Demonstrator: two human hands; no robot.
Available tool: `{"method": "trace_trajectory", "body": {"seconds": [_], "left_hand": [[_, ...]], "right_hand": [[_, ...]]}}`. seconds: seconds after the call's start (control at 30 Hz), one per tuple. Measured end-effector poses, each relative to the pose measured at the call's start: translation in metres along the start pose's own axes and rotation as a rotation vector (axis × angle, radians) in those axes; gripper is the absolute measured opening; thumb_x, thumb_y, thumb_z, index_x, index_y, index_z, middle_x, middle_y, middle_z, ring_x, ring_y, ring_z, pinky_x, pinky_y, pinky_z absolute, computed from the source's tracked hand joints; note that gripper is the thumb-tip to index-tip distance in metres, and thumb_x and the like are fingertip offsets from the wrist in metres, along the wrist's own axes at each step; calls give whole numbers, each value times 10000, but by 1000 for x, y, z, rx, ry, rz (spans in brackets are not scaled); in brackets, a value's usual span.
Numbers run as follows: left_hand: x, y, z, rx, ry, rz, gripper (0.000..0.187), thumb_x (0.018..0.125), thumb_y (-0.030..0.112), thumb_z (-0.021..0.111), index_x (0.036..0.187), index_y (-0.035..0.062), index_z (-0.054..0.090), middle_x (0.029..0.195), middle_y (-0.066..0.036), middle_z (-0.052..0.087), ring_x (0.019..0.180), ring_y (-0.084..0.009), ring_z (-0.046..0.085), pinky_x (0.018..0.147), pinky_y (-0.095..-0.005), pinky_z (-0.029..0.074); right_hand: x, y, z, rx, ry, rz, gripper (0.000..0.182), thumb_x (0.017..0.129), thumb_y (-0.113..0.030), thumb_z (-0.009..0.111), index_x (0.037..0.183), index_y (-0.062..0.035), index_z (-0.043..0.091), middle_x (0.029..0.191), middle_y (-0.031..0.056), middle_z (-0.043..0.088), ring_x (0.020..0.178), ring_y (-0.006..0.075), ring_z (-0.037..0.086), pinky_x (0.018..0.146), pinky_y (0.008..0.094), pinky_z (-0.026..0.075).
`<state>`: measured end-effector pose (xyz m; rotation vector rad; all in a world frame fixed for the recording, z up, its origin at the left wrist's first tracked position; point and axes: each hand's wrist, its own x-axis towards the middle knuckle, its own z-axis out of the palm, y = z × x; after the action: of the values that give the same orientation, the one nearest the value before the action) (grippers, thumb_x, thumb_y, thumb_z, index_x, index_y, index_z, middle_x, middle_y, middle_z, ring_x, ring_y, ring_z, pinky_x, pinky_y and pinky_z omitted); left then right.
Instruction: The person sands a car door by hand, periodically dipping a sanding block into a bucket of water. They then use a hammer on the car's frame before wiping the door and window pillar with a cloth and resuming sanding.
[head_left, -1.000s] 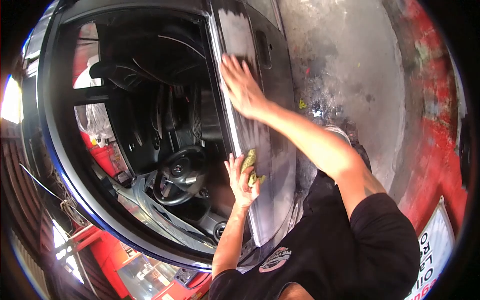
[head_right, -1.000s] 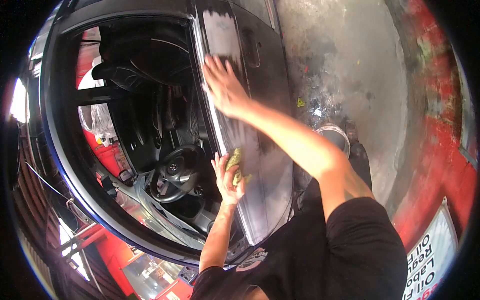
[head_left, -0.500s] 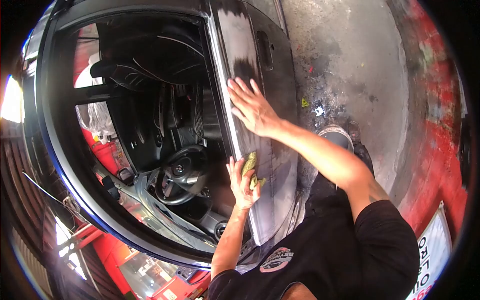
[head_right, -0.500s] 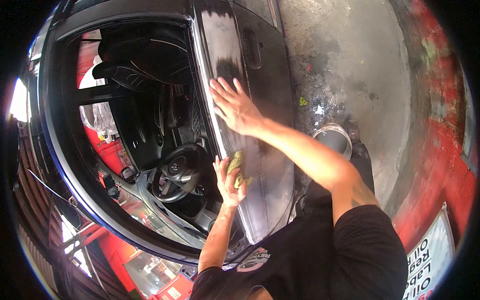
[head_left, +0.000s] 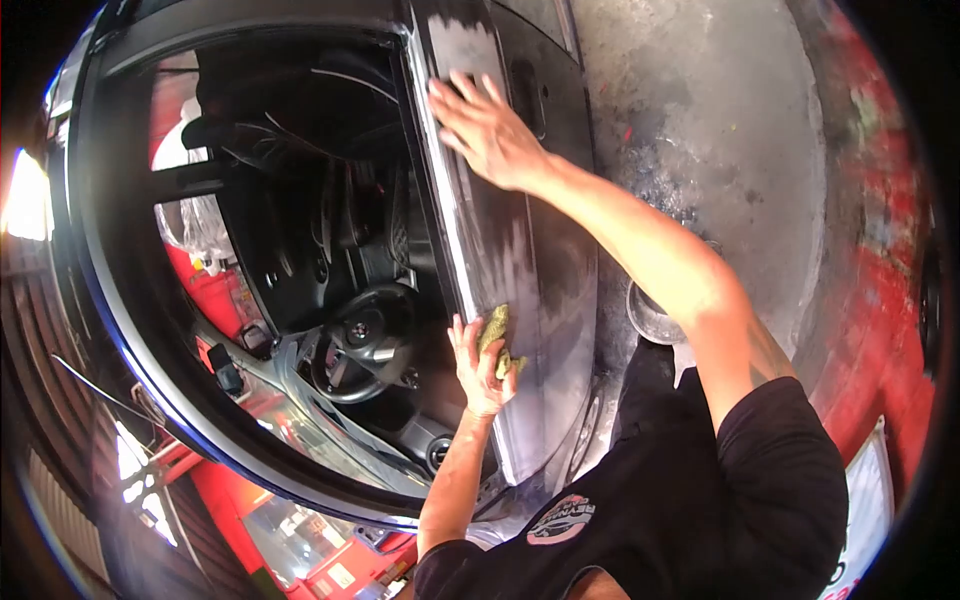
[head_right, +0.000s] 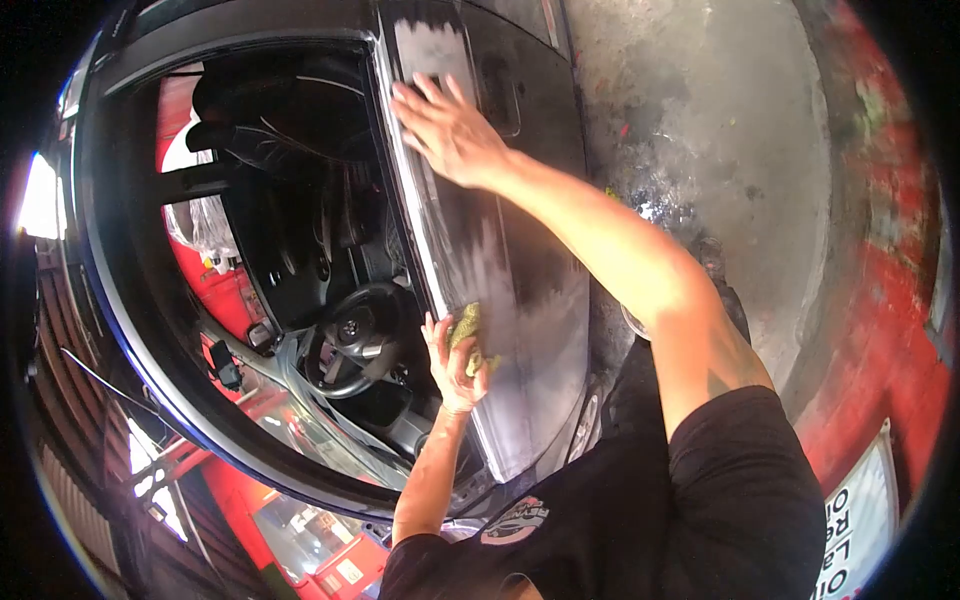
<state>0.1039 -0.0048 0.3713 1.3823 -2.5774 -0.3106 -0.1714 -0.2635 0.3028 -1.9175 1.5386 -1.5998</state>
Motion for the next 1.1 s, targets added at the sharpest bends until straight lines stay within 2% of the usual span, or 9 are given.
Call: {"method": "trace_trajectory", "body": {"seconds": [0.2, 0.33, 0.37, 0.53, 0.63, 0.8, 0.87, 1.0, 1.1], "left_hand": [[0, 3, -1, 19, -8, -4, 444, 710, 213, 760, 1125, 75, 681, 1499, -251, 496, 1477, -607, 357, 1206, -744, 266], [3, 3, 0, 22, 7, -12, 438, 714, 223, 768, 1117, 72, 689, 1507, -246, 486, 1488, -597, 351, 1205, -748, 264], [4, 4, 0, 26, 3, -15, 440, 710, 225, 775, 1113, 69, 691, 1509, -245, 484, 1492, -595, 345, 1205, -749, 268], [7, 3, 0, 29, 5, -12, 442, 700, 225, 792, 1100, 61, 699, 1514, -239, 482, 1504, -587, 334, 1210, -740, 275], [4, 6, -2, 47, -31, -30, 463, 678, 210, 804, 1104, 63, 698, 1507, -234, 482, 1506, -587, 331, 1214, -740, 270], [6, 9, -1, 56, -27, -48, 472, 661, 200, 810, 1098, 65, 698, 1505, -225, 485, 1508, -580, 333, 1218, -739, 263], [5, 9, -2, 57, -24, -43, 473, 658, 201, 811, 1097, 65, 699, 1506, -224, 485, 1507, -579, 333, 1220, -739, 259], [4, 7, -2, 52, -36, -43, 484, 660, 201, 808, 1110, 65, 692, 1500, -230, 486, 1500, -586, 337, 1215, -742, 263], [8, 6, -3, 56, -45, -31, 483, 661, 200, 809, 1109, 63, 691, 1498, -230, 487, 1499, -586, 338, 1212, -741, 271]], "right_hand": [[-88, -60, -7, 149, -181, -3, 625, 1035, -258, 625, 1566, 21, 450, 1711, 203, 336, 1617, 359, 253, 1292, 633, 195], [-4, -2, 7, -11, -54, 15, 629, 1096, -286, 539, 1623, 4, 358, 1739, 187, 279, 1627, 342, 223, 1308, 615, 154], [33, 15, 6, -73, -77, 69, 612, 1133, -333, 432, 1635, 3, 332, 1747, 177, 259, 1627, 339, 218, 1310, 616, 149], [-2, -14, 1, 54, -82, 77, 644, 1074, -250, 566, 1628, 2, 355, 1745, 212, 243, 1620, 376, 226, 1291, 651, 177], [-33, -21, -9, 53, -174, 1, 625, 1084, -287, 556, 1610, 6, 390, 1732, 189, 290, 1608, 367, 269, 1288, 653, 186], [96, 45, 2, -27, -52, 96, 605, 1132, -334, 435, 1640, -20, 339, 1749, 179, 256, 1611, 379, 251, 1283, 627, 211], [76, 27, 18, 45, 53, 159, 648, 1130, -375, 417, 1648, -1, 308, 1755, 193, 227, 1621, 382, 217, 1288, 629, 192], [-31, -15, -1, 89, -149, 63, 626, 1105, -332, 507, 1623, -8, 371, 1745, 177, 266, 1628, 355, 215, 1290, 656, 168], [28, 28, -4, -31, -97, 2, 587, 1116, -344, 479, 1613, -39, 409, 1733, 152, 311, 1618, 347, 250, 1285, 666, 179]]}}
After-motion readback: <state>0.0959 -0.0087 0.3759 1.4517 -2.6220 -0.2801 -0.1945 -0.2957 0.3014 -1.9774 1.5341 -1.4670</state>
